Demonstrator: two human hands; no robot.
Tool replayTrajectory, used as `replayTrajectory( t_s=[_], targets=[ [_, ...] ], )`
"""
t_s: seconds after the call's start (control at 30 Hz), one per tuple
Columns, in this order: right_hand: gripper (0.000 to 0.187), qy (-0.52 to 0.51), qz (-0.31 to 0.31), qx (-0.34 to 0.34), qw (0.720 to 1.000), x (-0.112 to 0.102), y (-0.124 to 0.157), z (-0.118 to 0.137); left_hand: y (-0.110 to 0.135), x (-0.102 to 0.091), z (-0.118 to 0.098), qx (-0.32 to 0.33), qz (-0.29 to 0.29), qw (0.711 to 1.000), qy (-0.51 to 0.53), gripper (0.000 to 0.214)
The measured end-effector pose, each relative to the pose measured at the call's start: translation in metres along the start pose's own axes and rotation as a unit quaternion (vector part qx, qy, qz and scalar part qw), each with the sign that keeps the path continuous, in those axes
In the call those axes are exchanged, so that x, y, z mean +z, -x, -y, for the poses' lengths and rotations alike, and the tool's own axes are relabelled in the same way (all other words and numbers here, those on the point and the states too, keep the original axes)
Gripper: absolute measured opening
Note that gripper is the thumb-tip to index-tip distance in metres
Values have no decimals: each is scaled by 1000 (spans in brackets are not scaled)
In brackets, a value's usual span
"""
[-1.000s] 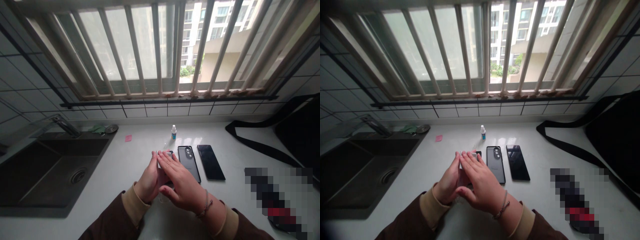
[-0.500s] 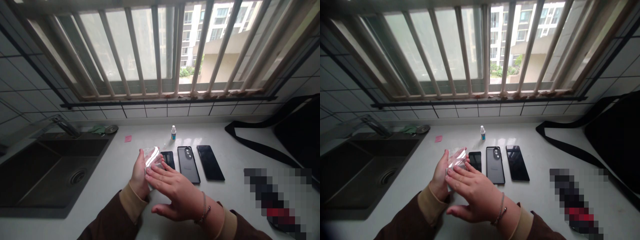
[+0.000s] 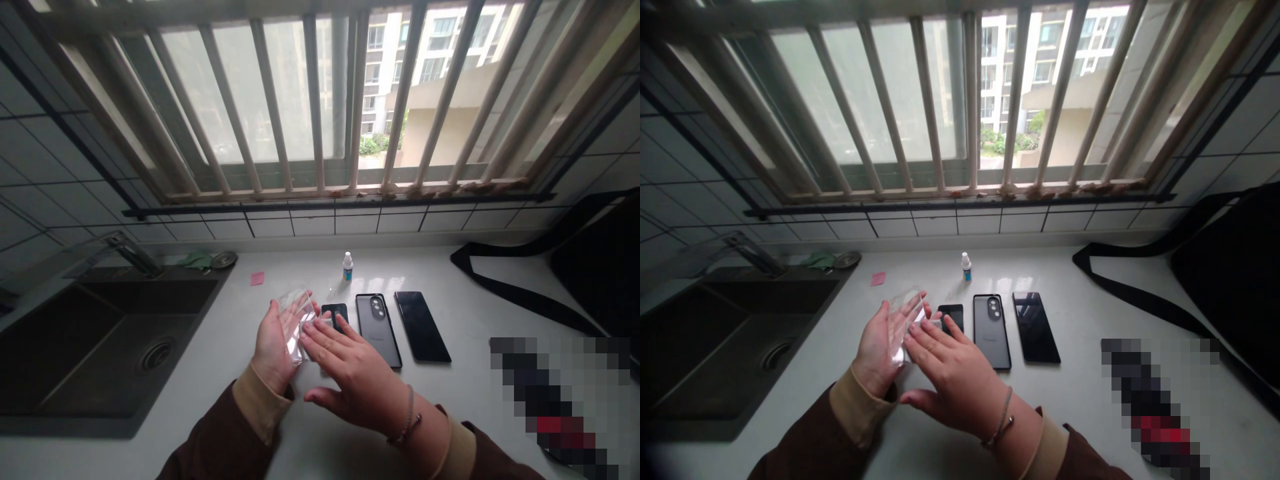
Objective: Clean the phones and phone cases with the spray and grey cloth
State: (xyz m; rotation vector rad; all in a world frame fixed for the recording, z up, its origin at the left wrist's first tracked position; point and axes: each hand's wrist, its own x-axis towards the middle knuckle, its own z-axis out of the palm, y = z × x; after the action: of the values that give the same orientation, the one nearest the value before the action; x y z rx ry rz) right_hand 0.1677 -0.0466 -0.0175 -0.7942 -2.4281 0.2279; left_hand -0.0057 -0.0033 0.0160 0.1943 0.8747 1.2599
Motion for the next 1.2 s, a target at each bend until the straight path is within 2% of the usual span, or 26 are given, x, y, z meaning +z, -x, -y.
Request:
replayTrajectory(
  t_s=[0.27,0.47,0.53,0.63,0.7,0.83,0.93,1.07,1.2],
  targets=[
    [77,33,-1,55,998,1,-1,-5,5,0,12,-37,70,996,-51,68],
    [73,66,-19,106,992,0,0,-13,6,-2,26,-104,177,976,-67,60],
    [72,64,-32,117,991,-1,0,-16,7,0,29,-108,191,973,-69,58],
    [77,44,-29,96,994,-4,0,-17,8,3,30,-85,171,980,-59,60],
    [81,26,-9,64,998,-6,0,-15,8,5,27,-56,126,990,-43,64],
    [78,1,15,8,1000,-9,-1,-9,2,1,16,-19,34,999,-27,68],
    [71,-10,-12,-33,999,-5,-1,-7,-5,-5,6,-9,34,999,-29,67],
    [44,-21,-66,-79,994,2,0,-10,-9,-9,-3,20,21,1000,-2,66],
    [39,-87,-106,-70,988,1,2,-7,-9,-7,-7,53,-2,998,15,68]
  ],
)
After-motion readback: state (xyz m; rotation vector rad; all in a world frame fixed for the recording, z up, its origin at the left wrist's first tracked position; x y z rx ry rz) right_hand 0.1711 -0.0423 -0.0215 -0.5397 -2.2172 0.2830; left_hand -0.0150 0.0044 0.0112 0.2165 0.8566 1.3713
